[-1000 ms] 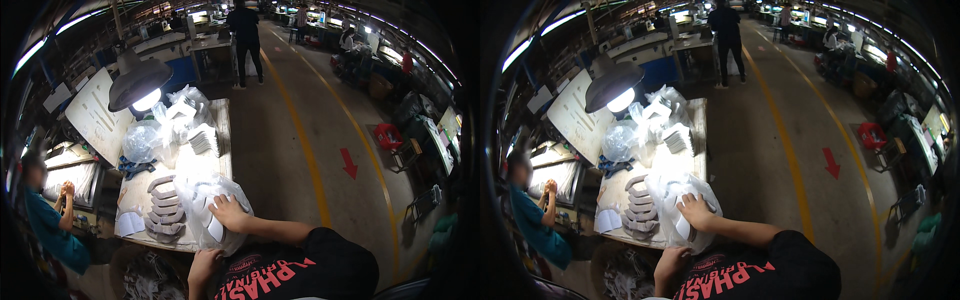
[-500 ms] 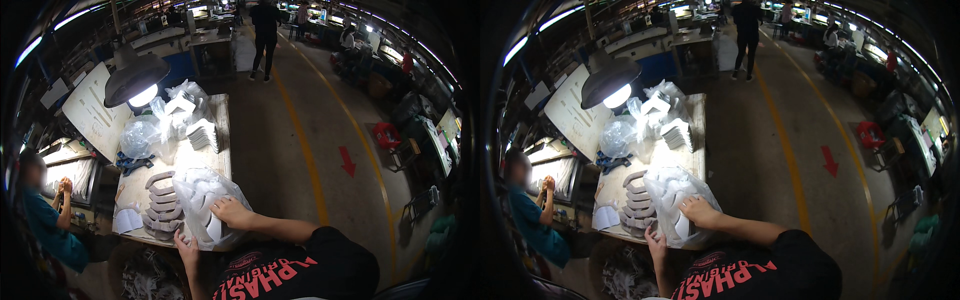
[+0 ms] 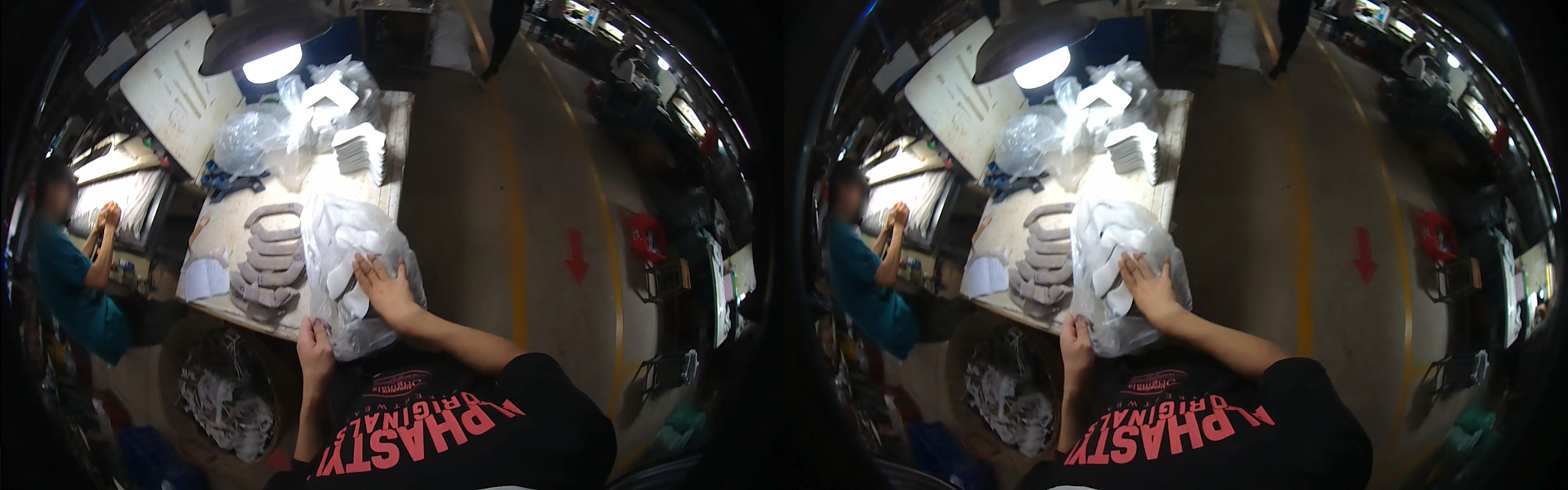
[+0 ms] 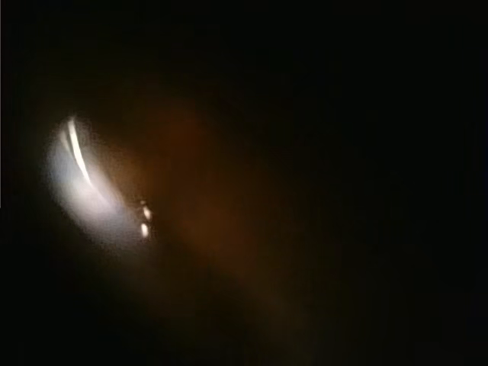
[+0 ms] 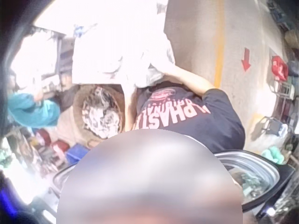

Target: The person picks stacks of white shoe parts from a table and places them into a clear plastic bag. They repeat this process, adding more stacks to the bag while standing at the workstation.

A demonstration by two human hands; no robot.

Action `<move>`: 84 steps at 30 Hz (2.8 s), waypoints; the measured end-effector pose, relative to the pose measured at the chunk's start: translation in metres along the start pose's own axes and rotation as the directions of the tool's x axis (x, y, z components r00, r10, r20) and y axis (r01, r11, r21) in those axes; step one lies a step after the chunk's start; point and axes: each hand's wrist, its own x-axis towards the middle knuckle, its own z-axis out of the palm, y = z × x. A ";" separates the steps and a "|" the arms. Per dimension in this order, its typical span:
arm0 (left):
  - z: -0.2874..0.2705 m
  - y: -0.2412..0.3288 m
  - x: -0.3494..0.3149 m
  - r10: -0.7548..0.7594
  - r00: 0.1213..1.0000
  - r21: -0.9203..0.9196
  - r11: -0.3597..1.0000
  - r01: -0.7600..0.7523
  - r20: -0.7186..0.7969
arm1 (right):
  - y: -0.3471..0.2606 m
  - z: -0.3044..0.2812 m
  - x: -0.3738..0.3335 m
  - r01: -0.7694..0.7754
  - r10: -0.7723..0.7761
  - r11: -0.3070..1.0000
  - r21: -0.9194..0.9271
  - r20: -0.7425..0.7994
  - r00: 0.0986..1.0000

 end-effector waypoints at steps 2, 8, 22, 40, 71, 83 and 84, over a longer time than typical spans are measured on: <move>-0.008 0.030 -0.008 0.011 1.000 0.121 0.993 -0.014 0.024 | 0.001 0.007 -0.001 0.010 -0.010 1.000 0.012 -0.005 1.000; -0.022 0.034 0.000 -0.235 0.958 0.215 0.956 0.198 0.162 | 0.012 -0.016 -0.011 0.123 -0.112 0.991 0.055 -0.179 0.977; -0.003 -0.051 -0.025 -0.551 0.701 -0.361 0.606 0.709 0.452 | -0.003 -0.041 -0.030 0.141 -0.133 0.990 0.012 -0.248 0.960; 0.011 -0.096 0.011 -0.495 0.725 -0.604 0.412 0.682 0.479 | -0.010 0.030 -0.054 -0.139 -0.151 0.730 0.669 0.357 0.922; -0.010 -0.039 -0.052 -0.305 0.888 -0.253 0.880 0.401 0.345 | -0.026 0.026 -0.030 -0.127 -0.040 0.922 0.366 0.418 0.908; 0.065 0.124 0.042 0.552 0.692 0.211 0.690 -0.693 0.466 | -0.006 0.020 -0.033 -0.227 -0.094 0.870 0.438 0.599 0.795; 0.081 0.114 0.059 0.442 0.656 0.213 0.707 -0.675 0.611 | 0.002 0.018 -0.034 -0.249 -0.123 0.885 0.394 0.713 0.691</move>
